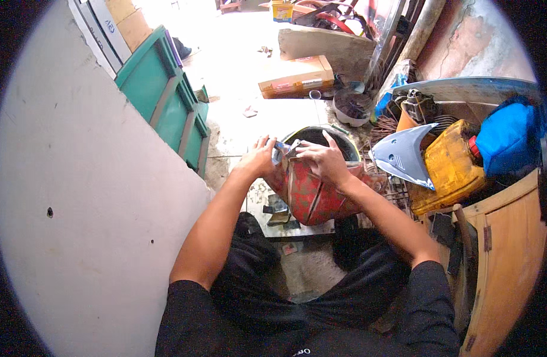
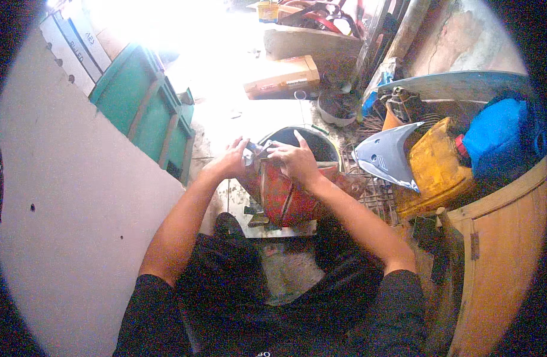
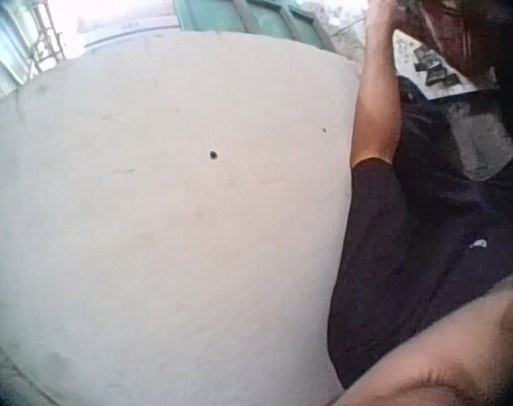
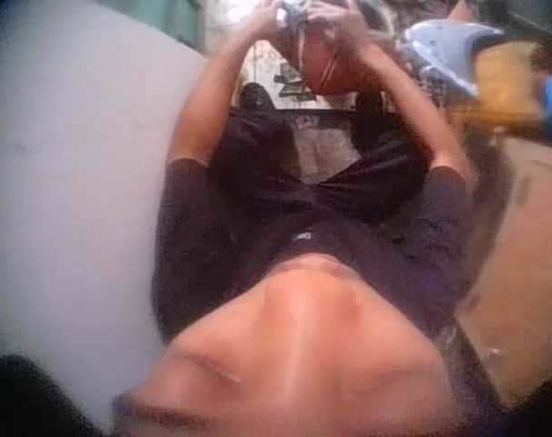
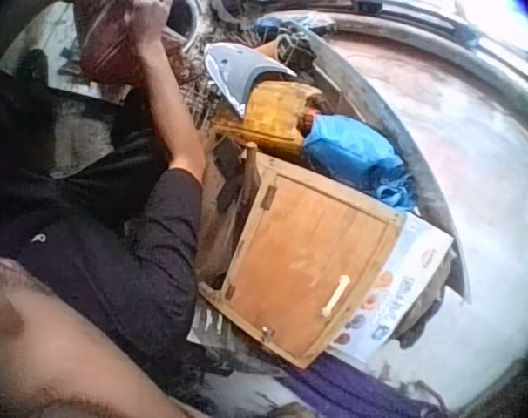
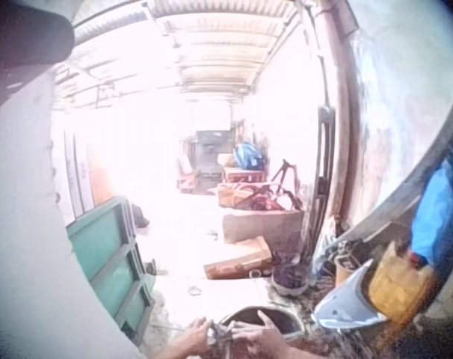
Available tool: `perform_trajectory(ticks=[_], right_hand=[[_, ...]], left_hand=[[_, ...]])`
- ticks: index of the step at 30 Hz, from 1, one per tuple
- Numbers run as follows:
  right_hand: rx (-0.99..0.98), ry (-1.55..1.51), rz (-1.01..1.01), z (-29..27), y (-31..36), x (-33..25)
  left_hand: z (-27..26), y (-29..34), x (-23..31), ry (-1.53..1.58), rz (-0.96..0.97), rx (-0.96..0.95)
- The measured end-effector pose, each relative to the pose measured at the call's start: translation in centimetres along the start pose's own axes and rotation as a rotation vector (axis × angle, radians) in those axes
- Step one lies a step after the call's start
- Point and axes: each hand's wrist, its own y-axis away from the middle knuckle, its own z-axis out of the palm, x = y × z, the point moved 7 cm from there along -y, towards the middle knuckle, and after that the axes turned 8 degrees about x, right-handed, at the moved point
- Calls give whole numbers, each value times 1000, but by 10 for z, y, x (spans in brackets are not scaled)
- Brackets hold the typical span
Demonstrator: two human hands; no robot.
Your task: The person cleans a red motorcycle fairing by hand with a cloth and water from a bucket, wiping the exterior surfaces and edges.
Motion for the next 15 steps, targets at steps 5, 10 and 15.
perform_trajectory(ticks=[5,10,15], right_hand=[[-242,-382,-85,43,29,-6],[-105,-200,-10,39,32,11],[-11,-136,160,10,10,19]], left_hand=[[0,-3,1,50,12,-11],[5,-8,3,50,30,10],[2,-5,-5,81,22,23]])
